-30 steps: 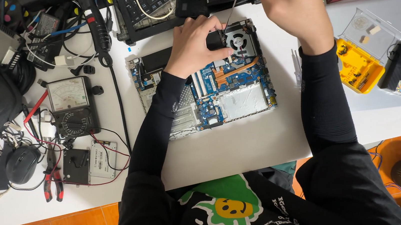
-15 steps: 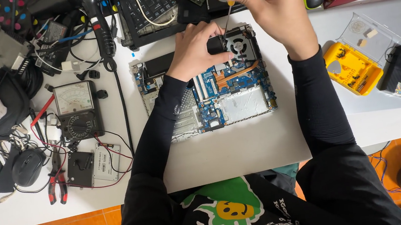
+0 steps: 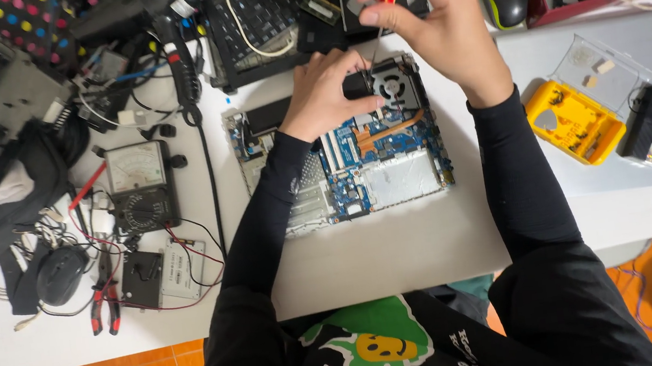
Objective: The recorder is repairing an opened laptop, using a heat gun on components, testing with a multimeter, and using a screwdriver.
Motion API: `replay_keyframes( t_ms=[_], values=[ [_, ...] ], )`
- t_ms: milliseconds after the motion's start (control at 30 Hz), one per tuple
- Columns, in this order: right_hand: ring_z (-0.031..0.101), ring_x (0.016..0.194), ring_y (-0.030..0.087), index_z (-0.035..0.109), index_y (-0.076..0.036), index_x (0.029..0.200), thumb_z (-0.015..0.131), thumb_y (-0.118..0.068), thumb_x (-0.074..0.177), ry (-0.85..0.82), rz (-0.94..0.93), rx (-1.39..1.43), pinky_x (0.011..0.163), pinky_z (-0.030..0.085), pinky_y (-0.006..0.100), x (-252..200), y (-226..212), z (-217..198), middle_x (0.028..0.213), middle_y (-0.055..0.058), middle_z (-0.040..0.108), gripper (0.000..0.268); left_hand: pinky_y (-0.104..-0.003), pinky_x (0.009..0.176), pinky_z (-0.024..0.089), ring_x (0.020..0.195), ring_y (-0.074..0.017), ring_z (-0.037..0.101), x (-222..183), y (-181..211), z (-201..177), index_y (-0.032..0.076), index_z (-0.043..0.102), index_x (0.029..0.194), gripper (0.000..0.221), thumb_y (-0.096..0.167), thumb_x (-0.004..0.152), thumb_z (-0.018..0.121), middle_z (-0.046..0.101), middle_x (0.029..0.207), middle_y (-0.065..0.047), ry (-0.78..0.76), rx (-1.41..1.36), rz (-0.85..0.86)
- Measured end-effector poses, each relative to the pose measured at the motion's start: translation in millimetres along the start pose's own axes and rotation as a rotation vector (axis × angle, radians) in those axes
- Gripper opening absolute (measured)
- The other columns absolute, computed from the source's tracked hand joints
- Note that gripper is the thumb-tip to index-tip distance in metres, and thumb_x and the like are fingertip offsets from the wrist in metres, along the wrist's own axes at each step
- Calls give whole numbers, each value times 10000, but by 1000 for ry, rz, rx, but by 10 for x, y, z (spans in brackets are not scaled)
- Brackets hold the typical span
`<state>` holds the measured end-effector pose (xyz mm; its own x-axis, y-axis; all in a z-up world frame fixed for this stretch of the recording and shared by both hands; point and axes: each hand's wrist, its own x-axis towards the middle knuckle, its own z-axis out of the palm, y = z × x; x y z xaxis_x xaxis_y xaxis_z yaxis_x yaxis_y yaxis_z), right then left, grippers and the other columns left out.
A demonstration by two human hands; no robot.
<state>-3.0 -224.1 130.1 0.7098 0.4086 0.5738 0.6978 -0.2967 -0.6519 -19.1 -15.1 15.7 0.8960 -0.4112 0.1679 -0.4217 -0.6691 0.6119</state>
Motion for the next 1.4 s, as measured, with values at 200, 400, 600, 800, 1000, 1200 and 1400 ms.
replay_keyframes(
  t_ms=[200,400,600,800,1000,1200,1400],
  values=[
    [599,1021,206,700,-22,1269,716,-70,1010,-33,-50,57,933,474,299,8,-44,-33,1145,96,674,263,-440,897,329,1052,-221,566,-2,53,-33,208,666,1080,524,556,734,849,654,1020,39,6,13,-11],
    [557,940,204,751,-60,1201,828,-148,986,-10,30,-10,871,454,312,-19,23,45,1042,65,680,245,-430,891,336,1057,-219,568,-4,27,-18,199,666,1093,543,564,732,845,653,1027,37,-2,16,-15],
    [604,1074,199,721,-31,1257,721,-81,1046,-57,-56,65,984,482,321,-35,14,1,1143,78,686,217,-424,895,339,1074,-212,575,-10,1,4,207,672,1110,556,580,733,842,664,1044,43,10,9,-9],
    [619,1030,198,747,-56,1204,799,-125,1014,-53,-59,30,963,494,336,-30,16,16,1100,43,743,209,-424,894,345,1085,-212,577,-5,-19,14,212,677,1125,568,591,733,837,670,1064,46,8,16,-1],
    [592,976,196,730,-45,1096,832,-134,993,-26,-53,11,911,482,334,-24,-6,64,1066,32,725,169,-427,896,348,1093,-219,574,-3,-20,12,212,684,1147,581,594,735,832,675,1083,45,2,15,-2],
    [588,935,173,712,-42,1104,841,-145,1018,34,-1,0,858,492,303,-23,7,128,1030,36,689,186,-433,902,349,1086,-230,567,-1,20,-28,200,687,1154,585,582,737,836,679,1079,27,-13,8,-15],
    [595,956,192,725,-19,1142,818,-118,1032,1,-85,-66,875,483,321,-12,-48,7,1037,66,704,175,-422,913,375,1077,-226,589,-17,-7,-11,220,690,1137,534,560,757,850,681,1075,43,-20,-22,-2]
  ],
)
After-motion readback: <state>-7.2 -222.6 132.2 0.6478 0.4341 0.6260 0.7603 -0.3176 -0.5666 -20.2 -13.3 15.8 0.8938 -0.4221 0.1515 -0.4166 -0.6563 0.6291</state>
